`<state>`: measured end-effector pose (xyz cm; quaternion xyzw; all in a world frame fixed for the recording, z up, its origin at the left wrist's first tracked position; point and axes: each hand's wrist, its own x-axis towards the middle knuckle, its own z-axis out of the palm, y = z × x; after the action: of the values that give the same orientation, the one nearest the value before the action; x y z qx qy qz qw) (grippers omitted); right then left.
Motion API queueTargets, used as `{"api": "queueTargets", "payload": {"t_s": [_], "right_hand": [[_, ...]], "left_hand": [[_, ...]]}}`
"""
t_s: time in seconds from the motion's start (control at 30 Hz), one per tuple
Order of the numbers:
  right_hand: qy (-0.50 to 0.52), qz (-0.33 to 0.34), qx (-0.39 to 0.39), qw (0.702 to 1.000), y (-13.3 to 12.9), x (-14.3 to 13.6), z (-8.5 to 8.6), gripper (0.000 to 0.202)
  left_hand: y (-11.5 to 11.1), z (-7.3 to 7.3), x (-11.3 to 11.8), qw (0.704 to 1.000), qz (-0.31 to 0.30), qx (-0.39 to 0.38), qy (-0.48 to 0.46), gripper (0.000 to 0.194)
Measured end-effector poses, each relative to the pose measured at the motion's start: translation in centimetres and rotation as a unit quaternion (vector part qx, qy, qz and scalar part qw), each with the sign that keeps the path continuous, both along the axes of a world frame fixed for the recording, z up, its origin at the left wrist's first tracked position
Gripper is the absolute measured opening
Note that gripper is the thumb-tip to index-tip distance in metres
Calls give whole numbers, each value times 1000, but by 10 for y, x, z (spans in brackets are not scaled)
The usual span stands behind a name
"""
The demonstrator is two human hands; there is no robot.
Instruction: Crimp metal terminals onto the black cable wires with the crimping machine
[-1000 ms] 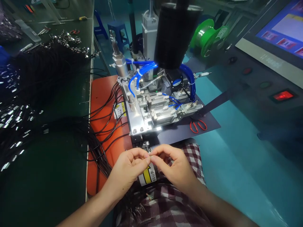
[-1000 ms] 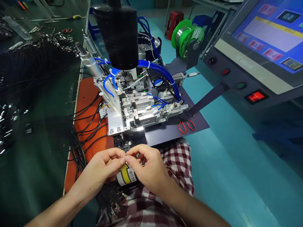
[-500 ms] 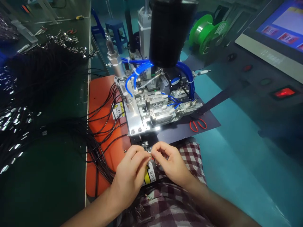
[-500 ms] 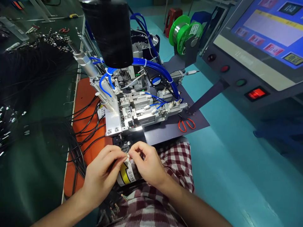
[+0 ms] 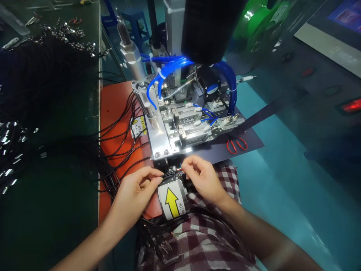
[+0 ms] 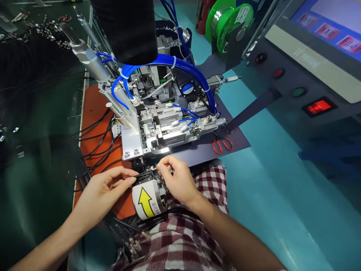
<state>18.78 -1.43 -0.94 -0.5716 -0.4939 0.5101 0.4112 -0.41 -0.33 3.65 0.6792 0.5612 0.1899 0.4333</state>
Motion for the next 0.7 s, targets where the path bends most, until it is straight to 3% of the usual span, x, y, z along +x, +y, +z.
{"api": "queueTargets", "payload": {"t_s": [0.1, 0.2, 0.3, 0.5, 0.7], "right_hand": [[23, 7, -21, 999, 1, -2, -5, 17], [46, -4, -50, 998, 3, -5, -10, 19], [52, -10, -60, 997, 4, -7, -11, 19], [54, -12, -71, 996, 6, -7, -7, 19], [68, -20, -95, 993, 7, -9, -5, 20]], "left_hand": [[-2, -11, -5, 971, -46, 221, 75, 13], [-2, -20, -7, 926, -99, 330, 155, 15], [-1, -22, -7, 904, -116, 359, 203, 17], [-1, -18, -9, 897, -151, 347, 226, 32], [-1, -17, -8, 873, -176, 373, 262, 39]]}}
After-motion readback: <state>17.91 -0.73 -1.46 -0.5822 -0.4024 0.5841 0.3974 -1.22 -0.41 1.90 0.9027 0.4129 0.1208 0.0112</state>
